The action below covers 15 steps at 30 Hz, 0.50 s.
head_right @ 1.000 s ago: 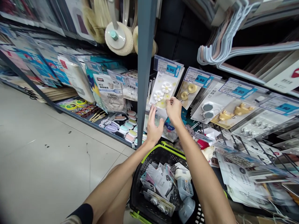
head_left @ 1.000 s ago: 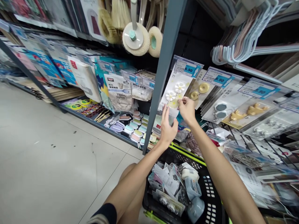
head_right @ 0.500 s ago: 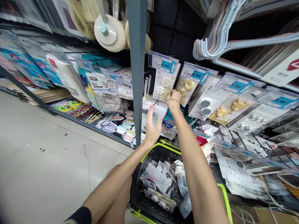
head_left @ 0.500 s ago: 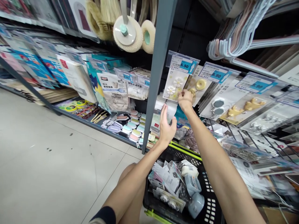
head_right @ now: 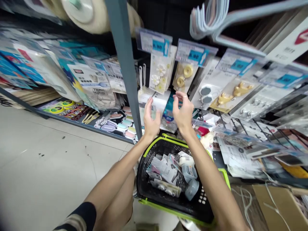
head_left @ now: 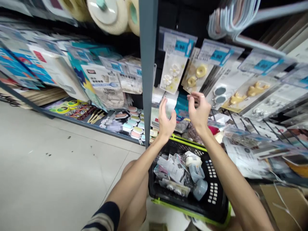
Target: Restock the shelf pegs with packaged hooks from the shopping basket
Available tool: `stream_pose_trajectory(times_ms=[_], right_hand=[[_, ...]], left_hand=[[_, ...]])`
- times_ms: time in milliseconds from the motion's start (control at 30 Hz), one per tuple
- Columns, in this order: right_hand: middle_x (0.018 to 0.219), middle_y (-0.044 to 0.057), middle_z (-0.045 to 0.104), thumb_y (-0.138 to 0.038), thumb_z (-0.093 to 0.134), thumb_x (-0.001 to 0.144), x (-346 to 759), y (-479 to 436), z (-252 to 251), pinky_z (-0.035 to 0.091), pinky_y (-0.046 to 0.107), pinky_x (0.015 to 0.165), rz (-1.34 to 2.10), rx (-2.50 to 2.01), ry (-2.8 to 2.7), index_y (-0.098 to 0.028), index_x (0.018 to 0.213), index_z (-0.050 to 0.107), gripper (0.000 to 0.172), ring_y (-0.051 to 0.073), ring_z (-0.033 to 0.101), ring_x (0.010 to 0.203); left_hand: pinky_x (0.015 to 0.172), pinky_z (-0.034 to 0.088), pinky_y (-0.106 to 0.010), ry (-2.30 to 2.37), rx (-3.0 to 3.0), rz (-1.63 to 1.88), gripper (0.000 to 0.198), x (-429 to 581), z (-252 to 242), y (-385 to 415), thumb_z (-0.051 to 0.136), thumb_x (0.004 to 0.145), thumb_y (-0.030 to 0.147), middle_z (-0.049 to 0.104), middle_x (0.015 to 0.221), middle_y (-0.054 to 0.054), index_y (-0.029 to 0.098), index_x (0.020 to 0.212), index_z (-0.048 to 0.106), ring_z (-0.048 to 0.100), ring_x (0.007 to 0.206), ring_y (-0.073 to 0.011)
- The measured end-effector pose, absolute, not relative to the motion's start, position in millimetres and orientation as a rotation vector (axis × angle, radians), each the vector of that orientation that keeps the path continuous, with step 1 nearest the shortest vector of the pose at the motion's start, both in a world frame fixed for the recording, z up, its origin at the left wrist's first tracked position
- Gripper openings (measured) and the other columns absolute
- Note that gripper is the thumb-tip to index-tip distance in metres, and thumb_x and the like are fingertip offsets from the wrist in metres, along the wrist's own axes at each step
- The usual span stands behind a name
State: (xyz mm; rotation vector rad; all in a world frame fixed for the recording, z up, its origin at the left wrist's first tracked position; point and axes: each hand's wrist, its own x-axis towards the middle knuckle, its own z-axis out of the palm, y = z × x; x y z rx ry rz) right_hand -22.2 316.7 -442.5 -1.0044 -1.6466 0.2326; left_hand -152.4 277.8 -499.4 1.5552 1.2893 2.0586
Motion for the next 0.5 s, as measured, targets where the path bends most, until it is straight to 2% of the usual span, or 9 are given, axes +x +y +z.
stream_pose_trajectory(times_ms=[100,167,200,333,400,500], right_hand=[[0.092,0.005,0.073,-0.040,0.050,0.099,28,244,-486,0.058,0.036,0.078,0.202,-1.090,-1.713,-0.024,0.118,0.064,0.028,0.020,0.070,0.079],[0.085,0.004,0.074,-0.037,0.051,0.098,68,211,-524,0.055,0.032,0.071,0.213,-1.218,-1.914,-0.022,0.113,0.068,0.026,0.018,0.067,0.066],[0.086,0.005,0.075,-0.036,0.051,0.098,89,200,-543,0.054,0.031,0.071,0.257,-1.314,-2.069,-0.021,0.112,0.069,0.027,0.017,0.067,0.065],[0.100,0.013,0.077,-0.032,0.046,0.100,157,180,-616,0.051,0.033,0.083,0.574,-1.936,-2.579,-0.017,0.112,0.071,0.032,0.025,0.073,0.090],[0.104,0.016,0.076,-0.028,0.051,0.098,177,175,-644,0.051,0.034,0.084,0.686,-2.184,-2.608,-0.017,0.110,0.072,0.027,0.028,0.072,0.098],[0.107,0.019,0.074,-0.022,0.062,0.090,189,168,-672,0.051,0.036,0.085,0.754,-2.265,-2.580,-0.017,0.104,0.072,0.018,0.029,0.071,0.102]], left_hand=[[0.124,0.032,-0.047,1.286,1.593,2.064,0.045,-149,-504,275,0.042,0.103,0.045,0.046,0.155,-0.009,0.028,0.144,0.046,0.039,0.148,-0.0232],[0.120,0.039,-0.046,1.249,1.641,2.044,0.040,-143,-509,270,0.041,0.103,0.044,0.052,0.147,-0.010,0.026,0.137,0.052,0.047,0.141,-0.0240],[0.116,0.043,-0.046,1.218,1.682,2.014,0.037,-139,-512,267,0.041,0.103,0.043,0.057,0.141,-0.010,0.025,0.132,0.056,0.052,0.136,-0.0244],[0.100,0.054,-0.044,0.994,2.062,1.721,0.029,-118,-527,255,0.045,0.099,0.031,0.069,0.116,-0.010,0.021,0.118,0.065,0.066,0.113,-0.0233],[0.095,0.056,-0.041,0.876,2.333,1.442,0.031,-107,-539,252,0.046,0.097,0.024,0.071,0.111,-0.010,0.019,0.118,0.067,0.068,0.106,-0.0227],[0.091,0.056,-0.038,0.848,2.615,0.957,0.035,-92,-557,252,0.044,0.095,0.019,0.073,0.111,-0.011,0.018,0.121,0.068,0.071,0.101,-0.0233]])
